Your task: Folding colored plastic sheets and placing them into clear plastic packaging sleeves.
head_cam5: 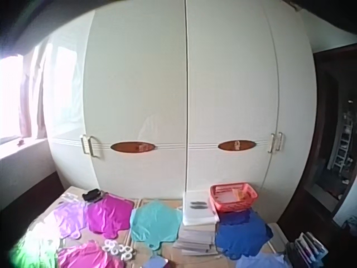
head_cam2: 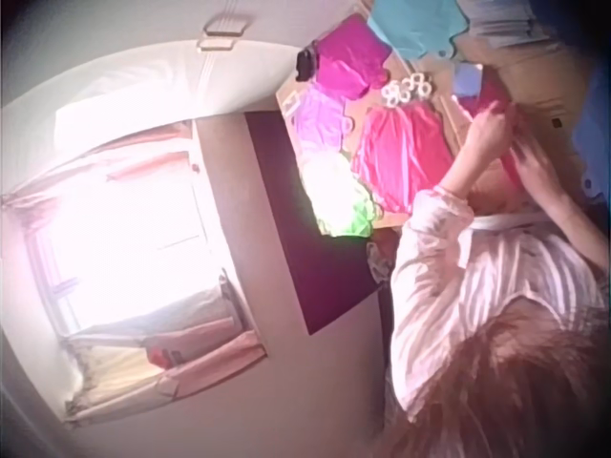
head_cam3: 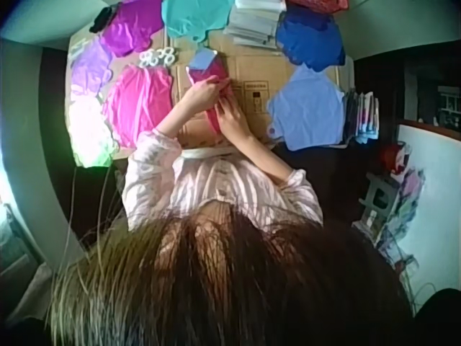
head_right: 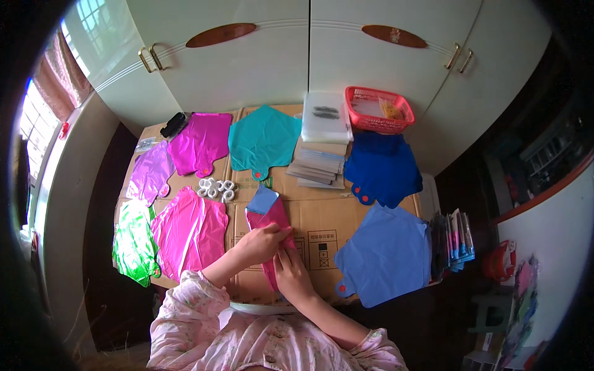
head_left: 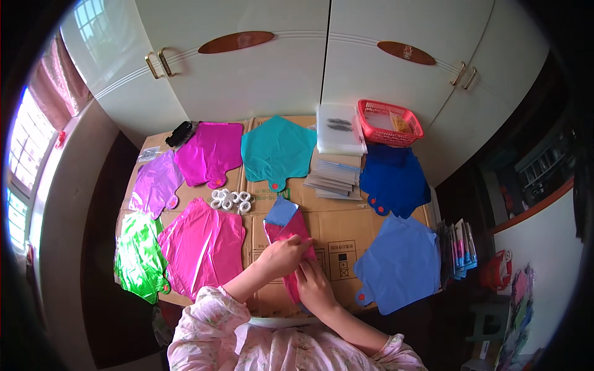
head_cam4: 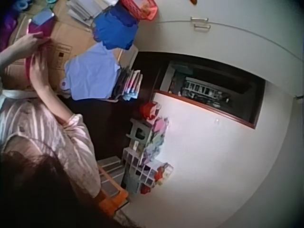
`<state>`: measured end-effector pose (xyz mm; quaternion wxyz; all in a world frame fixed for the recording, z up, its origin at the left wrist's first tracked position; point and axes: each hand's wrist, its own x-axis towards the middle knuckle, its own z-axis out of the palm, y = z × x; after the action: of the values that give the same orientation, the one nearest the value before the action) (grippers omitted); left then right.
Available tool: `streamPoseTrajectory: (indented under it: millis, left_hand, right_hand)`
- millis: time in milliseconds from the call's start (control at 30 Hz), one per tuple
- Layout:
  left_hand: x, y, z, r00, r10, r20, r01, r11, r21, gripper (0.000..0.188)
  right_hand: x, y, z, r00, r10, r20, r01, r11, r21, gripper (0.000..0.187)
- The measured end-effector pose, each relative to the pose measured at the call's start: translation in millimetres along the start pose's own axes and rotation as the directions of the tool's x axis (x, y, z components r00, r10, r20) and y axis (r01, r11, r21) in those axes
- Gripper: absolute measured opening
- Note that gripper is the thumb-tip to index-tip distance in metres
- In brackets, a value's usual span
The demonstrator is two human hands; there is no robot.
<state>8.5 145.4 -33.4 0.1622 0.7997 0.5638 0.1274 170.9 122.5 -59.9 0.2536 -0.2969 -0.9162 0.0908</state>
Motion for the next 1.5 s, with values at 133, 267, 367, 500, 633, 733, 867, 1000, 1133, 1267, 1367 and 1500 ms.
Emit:
streamPoseTrajectory:
  millis: [133,267,367,500,633,733,867,1000,1133,1267,1367,1500]
  left_hand:
    - [14,-2,-13,0.973,-0.229,-0.018,0.229,0.973,-0.036,0.051]
    - [25,-20,-6,0.967,-0.255,-0.030,0.254,0.967,-0.016,0.056]
    - [32,-23,-10,0.957,-0.289,-0.004,0.289,0.957,-0.002,0.062]
    - [35,-24,-23,0.957,-0.274,0.095,0.279,0.959,-0.046,0.085]
    - [36,-33,-27,0.945,-0.232,0.229,0.243,0.970,-0.019,0.110]
    - [36,-35,-26,0.945,-0.217,0.243,0.228,0.973,-0.020,0.114]
    - [39,-34,-25,0.948,-0.205,0.242,0.212,0.977,-0.004,0.116]
    - [38,-34,-24,0.943,-0.216,0.253,0.222,0.975,0.004,0.116]
    - [37,-32,-25,0.938,-0.230,0.258,0.237,0.972,0.006,0.115]
    - [37,-34,-22,0.942,-0.218,0.253,0.228,0.974,-0.009,0.116]
    - [37,-34,-21,0.943,-0.217,0.253,0.226,0.974,-0.006,0.117]
    - [37,-34,-21,0.938,-0.232,0.257,0.238,0.971,0.006,0.119]
  right_hand:
    - [1,0,-3,1.000,-0.007,0.017,0.007,1.000,-0.012,0.033]
    - [1,0,-4,0.999,-0.009,0.038,0.009,1.000,-0.009,0.036]
    - [1,1,-3,0.999,-0.013,0.045,0.013,1.000,0.002,0.038]
    - [0,3,-5,0.998,-0.007,0.056,0.006,1.000,0.018,0.034]
    - [14,20,-26,0.978,0.112,0.175,-0.179,0.884,0.432,0.020]
    - [43,56,-36,0.970,0.172,0.169,-0.227,0.889,0.397,0.015]
    - [76,90,-25,0.997,0.031,0.066,-0.048,0.960,0.275,0.012]
    - [82,98,-22,0.990,0.038,0.139,-0.078,0.953,0.294,0.020]
    - [81,94,-25,0.974,0.077,0.215,-0.125,0.967,0.223,0.023]
    - [78,85,-37,0.939,0.117,0.323,-0.162,0.980,0.116,0.029]
    - [69,80,-44,0.907,0.154,0.391,-0.197,0.978,0.072,0.033]
    - [50,72,-52,0.886,0.162,0.435,-0.193,0.981,0.028,0.039]
